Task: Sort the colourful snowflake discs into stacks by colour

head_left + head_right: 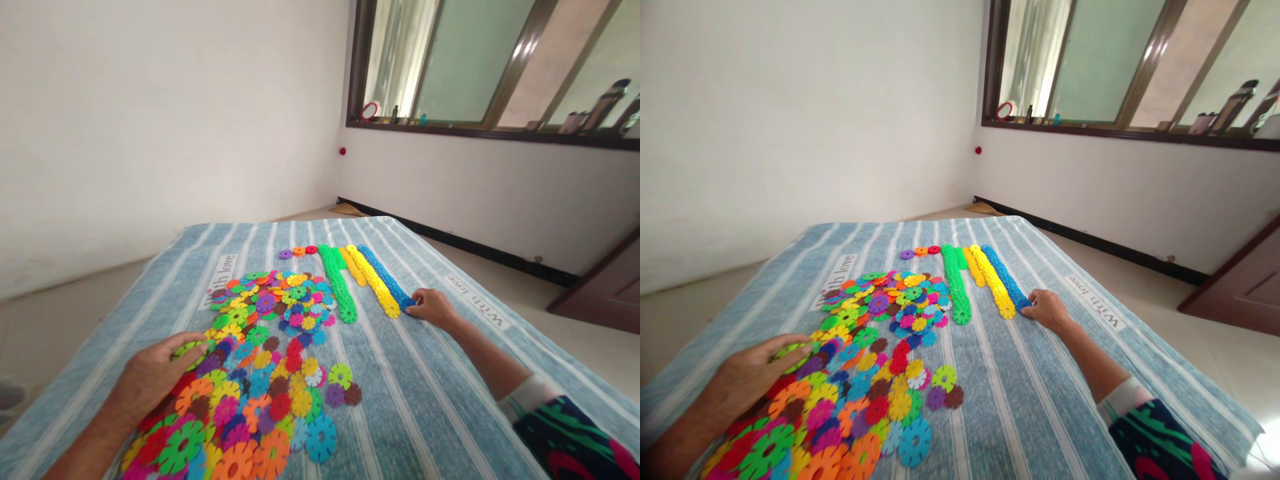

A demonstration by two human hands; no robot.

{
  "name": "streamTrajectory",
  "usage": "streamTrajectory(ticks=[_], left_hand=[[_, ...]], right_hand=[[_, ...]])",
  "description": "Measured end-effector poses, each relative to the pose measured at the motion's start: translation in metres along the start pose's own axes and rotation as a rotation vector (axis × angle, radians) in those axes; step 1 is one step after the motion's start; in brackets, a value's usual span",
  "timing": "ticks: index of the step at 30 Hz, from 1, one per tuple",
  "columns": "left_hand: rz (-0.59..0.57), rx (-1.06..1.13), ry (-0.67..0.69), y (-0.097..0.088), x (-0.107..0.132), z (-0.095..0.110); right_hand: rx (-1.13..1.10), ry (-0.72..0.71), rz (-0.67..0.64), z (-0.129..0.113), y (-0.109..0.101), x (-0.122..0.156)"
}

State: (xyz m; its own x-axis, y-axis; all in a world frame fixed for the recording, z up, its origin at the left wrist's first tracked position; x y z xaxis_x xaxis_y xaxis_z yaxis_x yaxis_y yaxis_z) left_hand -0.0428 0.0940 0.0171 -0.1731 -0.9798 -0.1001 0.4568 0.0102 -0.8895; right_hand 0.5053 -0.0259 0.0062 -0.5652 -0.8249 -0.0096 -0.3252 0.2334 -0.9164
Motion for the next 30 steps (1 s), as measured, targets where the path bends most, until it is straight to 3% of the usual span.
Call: streamTrajectory(ticks=[5,15,23,30], left_hand=[[0.032,0.042,0.004,-0.003,0.002,0.003],[0.016,0.08,-0.02,-0.014,0.007,0.022],[0.011,0.078,-0.032,-0.014,0.006,0.023],[0.012,0.072,-0.02,-0.01,0.006,0.017]], right_hand=[[-0.051,0.014,0.014,0.001,-0.003,0.006],[-0.282,-0.013,-0.141,-0.001,0.002,0.017],[-0.271,0.046,-0.043,0.01,-0.008,0.014],[-0.208,0.02,-0.046,0.004,-0.007,0.007]])
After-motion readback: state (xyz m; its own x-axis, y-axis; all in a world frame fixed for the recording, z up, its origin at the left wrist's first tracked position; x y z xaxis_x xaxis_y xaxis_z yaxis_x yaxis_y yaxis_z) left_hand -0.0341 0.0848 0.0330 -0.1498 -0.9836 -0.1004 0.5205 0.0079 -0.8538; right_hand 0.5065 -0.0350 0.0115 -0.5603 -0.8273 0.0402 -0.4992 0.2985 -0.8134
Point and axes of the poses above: each hand's wrist, its own x-axis away from the middle knuckle, its own y-axis out of the palm, z = x × y, the point moved 7 cm from there along -x, towards the middle knuckle, and after that the axes turned 10 degrees about y, right-handed, at the moved point
